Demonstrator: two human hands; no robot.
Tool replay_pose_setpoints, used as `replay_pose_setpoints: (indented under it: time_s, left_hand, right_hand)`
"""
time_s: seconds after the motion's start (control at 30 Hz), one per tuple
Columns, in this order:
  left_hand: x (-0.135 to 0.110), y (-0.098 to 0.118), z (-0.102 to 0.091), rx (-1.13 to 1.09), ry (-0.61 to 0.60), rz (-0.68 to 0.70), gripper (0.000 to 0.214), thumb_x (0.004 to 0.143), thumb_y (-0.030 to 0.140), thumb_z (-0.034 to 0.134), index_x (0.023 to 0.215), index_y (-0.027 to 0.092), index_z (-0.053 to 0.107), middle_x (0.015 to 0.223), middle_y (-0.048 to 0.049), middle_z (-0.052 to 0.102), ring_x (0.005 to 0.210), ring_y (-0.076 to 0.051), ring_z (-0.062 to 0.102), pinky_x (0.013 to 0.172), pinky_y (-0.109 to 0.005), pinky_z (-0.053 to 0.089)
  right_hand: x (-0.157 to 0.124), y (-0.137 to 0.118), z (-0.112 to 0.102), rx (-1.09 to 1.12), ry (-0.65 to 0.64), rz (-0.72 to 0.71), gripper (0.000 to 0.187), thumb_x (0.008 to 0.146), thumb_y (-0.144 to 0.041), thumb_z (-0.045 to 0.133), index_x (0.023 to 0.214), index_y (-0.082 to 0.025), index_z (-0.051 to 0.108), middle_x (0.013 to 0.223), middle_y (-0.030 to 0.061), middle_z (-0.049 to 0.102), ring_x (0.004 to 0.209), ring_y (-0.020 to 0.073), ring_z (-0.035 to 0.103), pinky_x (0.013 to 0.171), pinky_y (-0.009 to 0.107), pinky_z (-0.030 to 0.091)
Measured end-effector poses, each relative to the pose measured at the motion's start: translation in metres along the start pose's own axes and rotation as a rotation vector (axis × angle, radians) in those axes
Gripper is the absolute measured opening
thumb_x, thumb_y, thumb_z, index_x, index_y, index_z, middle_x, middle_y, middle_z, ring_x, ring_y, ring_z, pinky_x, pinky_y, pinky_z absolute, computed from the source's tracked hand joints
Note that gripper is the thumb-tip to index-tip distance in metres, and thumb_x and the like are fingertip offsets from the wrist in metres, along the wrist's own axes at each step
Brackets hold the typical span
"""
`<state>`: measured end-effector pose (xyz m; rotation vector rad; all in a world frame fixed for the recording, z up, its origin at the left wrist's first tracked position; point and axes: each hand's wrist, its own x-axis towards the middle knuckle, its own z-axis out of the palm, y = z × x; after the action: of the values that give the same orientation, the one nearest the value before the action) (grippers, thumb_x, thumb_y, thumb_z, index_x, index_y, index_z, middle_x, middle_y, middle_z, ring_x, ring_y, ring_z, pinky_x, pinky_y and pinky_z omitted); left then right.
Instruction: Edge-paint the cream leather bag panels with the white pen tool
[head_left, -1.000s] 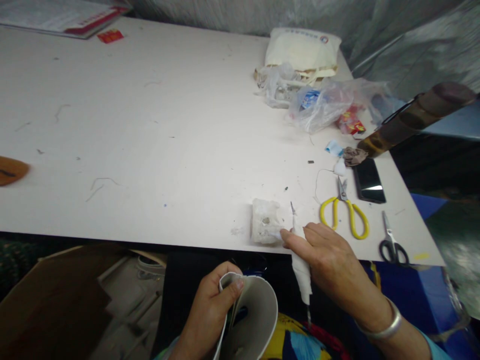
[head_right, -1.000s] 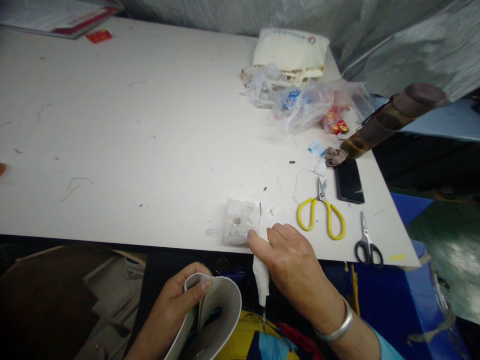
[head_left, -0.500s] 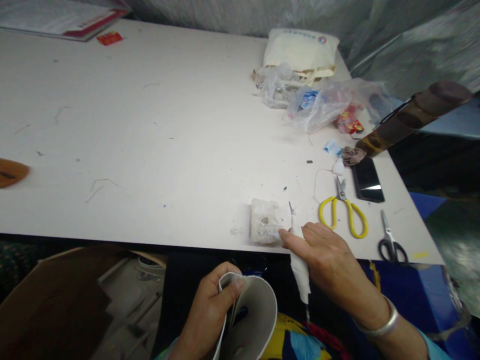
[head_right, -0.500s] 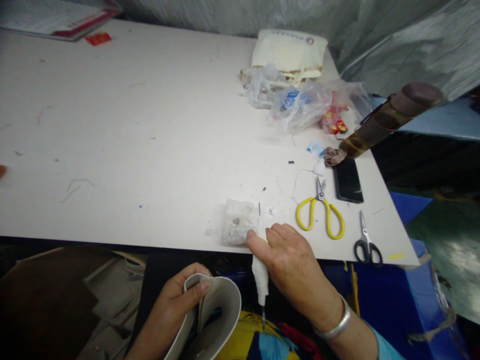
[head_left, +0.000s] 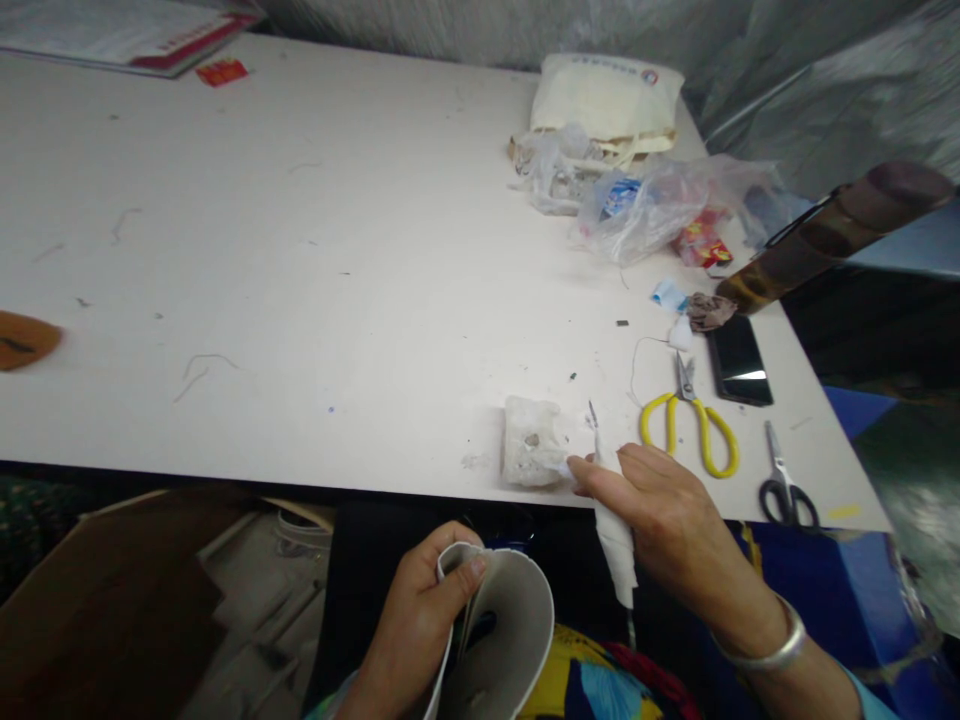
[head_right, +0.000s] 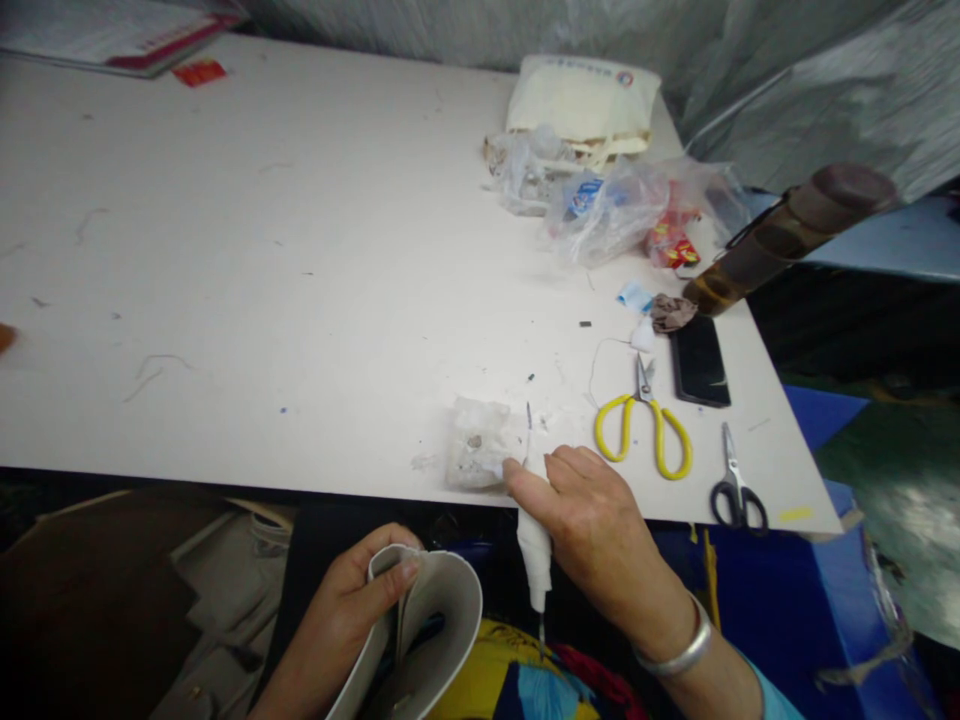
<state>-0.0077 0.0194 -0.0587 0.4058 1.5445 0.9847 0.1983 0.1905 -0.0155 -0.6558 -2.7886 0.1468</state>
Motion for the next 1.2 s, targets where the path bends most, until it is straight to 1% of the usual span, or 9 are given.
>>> replay_pose_setpoints:
  time_s: [0.23, 0.33, 0.4, 0.47, 0.63, 0.77, 0.87, 1.07, 1.2]
  left_hand:
    - [0.001, 0.002, -0.001, 0.010, -0.008, 0.000, 0.039, 0.080, 0.055, 0.072, 0.079, 0.018, 0.061, 0.066, 0.0027, 0.051, 0.064, -0.015, 0.045, 0.061, -0.026, 0.038]
    - [0.001, 0.002, 0.000, 0.004, -0.005, -0.004, 0.039, 0.079, 0.055, 0.073, 0.079, 0.018, 0.061, 0.066, 0.0029, 0.051, 0.064, -0.014, 0.044, 0.061, -0.026, 0.038]
    - [0.001, 0.001, 0.000, -0.002, -0.007, -0.006, 0.039, 0.079, 0.056, 0.073, 0.080, 0.018, 0.060, 0.066, 0.0030, 0.051, 0.064, -0.014, 0.044, 0.062, -0.026, 0.038]
    - [0.001, 0.000, 0.000, -0.005, -0.012, -0.011, 0.041, 0.080, 0.057, 0.072, 0.080, 0.018, 0.060, 0.066, 0.0029, 0.051, 0.064, -0.015, 0.044, 0.061, -0.026, 0.038]
    - [0.000, 0.002, 0.000, 0.007, -0.016, -0.010, 0.043, 0.078, 0.059, 0.072, 0.081, 0.018, 0.061, 0.066, 0.0027, 0.051, 0.065, -0.015, 0.044, 0.062, -0.027, 0.038]
    - [-0.001, 0.002, 0.000, 0.010, -0.011, -0.013, 0.043, 0.078, 0.059, 0.072, 0.081, 0.018, 0.061, 0.066, 0.0027, 0.051, 0.064, -0.015, 0.044, 0.063, -0.026, 0.039]
    - [-0.002, 0.002, 0.001, 0.006, -0.013, -0.012, 0.044, 0.077, 0.060, 0.073, 0.080, 0.018, 0.060, 0.066, 0.0028, 0.051, 0.064, -0.014, 0.044, 0.062, -0.026, 0.038]
    - [-0.003, 0.003, 0.003, 0.002, -0.011, -0.026, 0.048, 0.075, 0.063, 0.074, 0.082, 0.017, 0.061, 0.066, 0.0028, 0.050, 0.064, -0.015, 0.043, 0.059, -0.026, 0.038]
    - [-0.003, 0.003, 0.004, 0.012, -0.001, -0.018, 0.049, 0.073, 0.064, 0.074, 0.081, 0.017, 0.061, 0.066, 0.0027, 0.050, 0.064, -0.015, 0.044, 0.060, -0.026, 0.039]
  right_hand:
    - [-0.001, 0.003, 0.007, 0.021, 0.041, 0.032, 0.031, 0.103, -0.004, 0.041, 0.124, -0.016, 0.061, 0.077, 0.0034, 0.050, 0.073, 0.0208, 0.047, 0.066, 0.033, 0.038]
    - [-0.003, 0.009, 0.021, 0.147, 0.098, 0.128, 0.031, 0.103, -0.008, 0.047, 0.130, -0.017, 0.059, 0.085, 0.0064, 0.060, 0.079, 0.0219, 0.054, 0.067, 0.032, 0.045]
    - [-0.002, 0.015, 0.032, 0.257, 0.157, 0.172, 0.037, 0.101, -0.005, 0.049, 0.135, -0.020, 0.057, 0.102, 0.0095, 0.067, 0.090, 0.0225, 0.060, 0.075, 0.033, 0.050]
    - [0.001, 0.020, 0.044, 0.361, 0.224, 0.197, 0.042, 0.100, -0.003, 0.051, 0.137, -0.022, 0.057, 0.115, 0.0101, 0.069, 0.101, 0.0221, 0.064, 0.083, 0.035, 0.053]
    - [0.011, 0.027, 0.068, 0.526, 0.338, 0.234, 0.039, 0.099, -0.008, 0.055, 0.133, -0.026, 0.061, 0.118, 0.0084, 0.070, 0.108, 0.0208, 0.068, 0.091, 0.035, 0.057]
    - [0.015, 0.030, 0.079, 0.522, 0.320, 0.230, 0.041, 0.100, -0.008, 0.053, 0.135, -0.027, 0.060, 0.130, 0.0109, 0.069, 0.120, 0.0235, 0.066, 0.098, 0.041, 0.056]
    - [0.014, 0.032, 0.083, 0.503, 0.301, 0.224, 0.036, 0.100, -0.013, 0.059, 0.134, -0.026, 0.061, 0.140, 0.0130, 0.066, 0.127, 0.0263, 0.064, 0.103, 0.046, 0.055]
    - [0.008, 0.030, 0.087, 0.559, 0.278, 0.280, 0.042, 0.100, -0.012, 0.059, 0.138, -0.029, 0.060, 0.148, 0.0100, 0.062, 0.129, 0.0250, 0.065, 0.105, 0.045, 0.056]
    - [0.007, 0.030, 0.089, 0.651, 0.301, 0.296, 0.037, 0.100, -0.018, 0.065, 0.135, -0.029, 0.063, 0.146, 0.0099, 0.064, 0.129, 0.0242, 0.066, 0.106, 0.043, 0.056]
